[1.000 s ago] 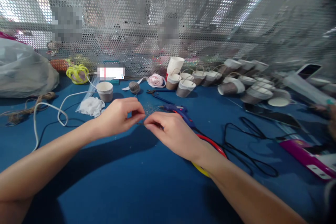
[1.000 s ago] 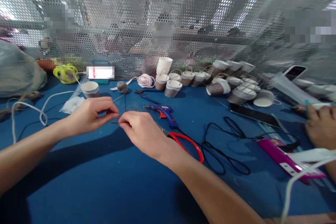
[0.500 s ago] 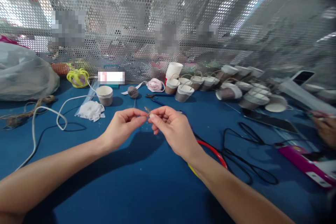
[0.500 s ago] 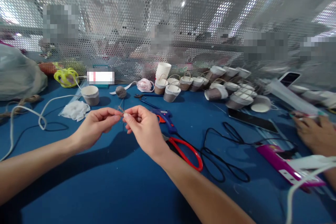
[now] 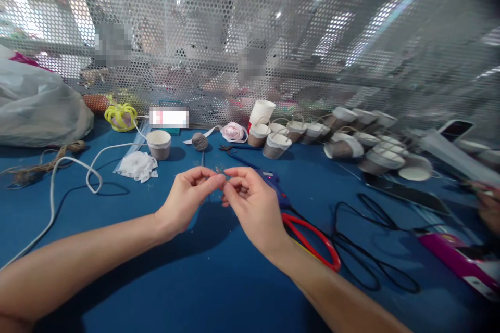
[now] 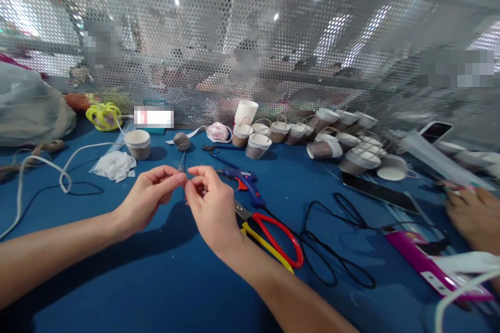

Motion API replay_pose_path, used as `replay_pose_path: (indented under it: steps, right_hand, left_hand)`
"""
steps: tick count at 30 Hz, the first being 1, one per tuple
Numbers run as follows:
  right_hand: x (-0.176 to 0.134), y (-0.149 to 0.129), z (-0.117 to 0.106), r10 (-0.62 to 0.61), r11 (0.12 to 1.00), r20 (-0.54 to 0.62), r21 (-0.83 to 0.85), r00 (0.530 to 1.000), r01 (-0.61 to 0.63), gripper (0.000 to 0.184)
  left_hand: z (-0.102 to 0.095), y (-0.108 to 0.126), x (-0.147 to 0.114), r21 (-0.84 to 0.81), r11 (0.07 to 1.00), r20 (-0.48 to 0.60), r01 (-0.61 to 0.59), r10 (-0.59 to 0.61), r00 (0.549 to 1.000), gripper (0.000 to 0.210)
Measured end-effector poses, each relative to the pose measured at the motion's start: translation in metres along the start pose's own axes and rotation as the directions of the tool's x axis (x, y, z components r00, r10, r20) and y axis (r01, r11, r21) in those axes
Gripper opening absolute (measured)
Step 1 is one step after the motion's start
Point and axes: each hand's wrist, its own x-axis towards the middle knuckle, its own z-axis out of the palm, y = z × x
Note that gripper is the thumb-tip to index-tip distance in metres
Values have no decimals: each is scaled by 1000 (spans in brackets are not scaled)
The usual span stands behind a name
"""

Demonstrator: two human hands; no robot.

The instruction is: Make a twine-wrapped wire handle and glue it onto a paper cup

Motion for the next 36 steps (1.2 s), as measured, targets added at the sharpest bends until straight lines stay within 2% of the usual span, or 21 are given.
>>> replay_pose_path:
  steps: [3,6,10,12,15,18,20,24,29,33,36]
  right_hand:
    - [-2,0,3,12,1000,32,-2,999,-12,14]
    - [0,-3,-1,55,997,112,39,992,-60,19]
    - [11,-13,-19,75,988,237,115,968,-105,32]
    - [17,-16,-27,82,975,249,180,965,-129,28]
    - [20,-17,-31,96,950,269,263,958,-169,24]
    - [20,-16,-28,103,905,321,362,941,-223,24]
    - [20,-16,-25,101,882,347,403,932,-246,23]
    - [19,-21,-21,102,882,383,392,918,-261,25]
    - [13,-21,-15,165,871,389,373,906,-319,27]
    - [9,-16,-12,212,807,420,435,883,-400,30]
    - [9,-14,-12,244,768,444,454,862,-452,31]
  left_hand:
    - [1,0,0,-33,999,5,0,0,1000,25]
    - [-4,1,1,-26,1000,50,-1,2,999,25]
    - [-15,9,4,9,1000,170,6,-8,985,22]
    - [-20,14,6,-10,998,286,69,-64,956,22]
    - [-24,20,7,-71,980,447,186,-135,884,22]
    - [-26,22,5,-112,959,558,260,-156,815,20]
    - [-28,22,3,-128,951,594,281,-153,790,19]
    - [-34,21,-1,-125,949,581,289,-166,797,18]
    - [-41,17,-2,-96,960,526,263,-175,832,20]
    - [-42,17,-1,-30,976,487,217,-175,856,21]
    - [-42,17,0,43,989,431,140,-145,891,21]
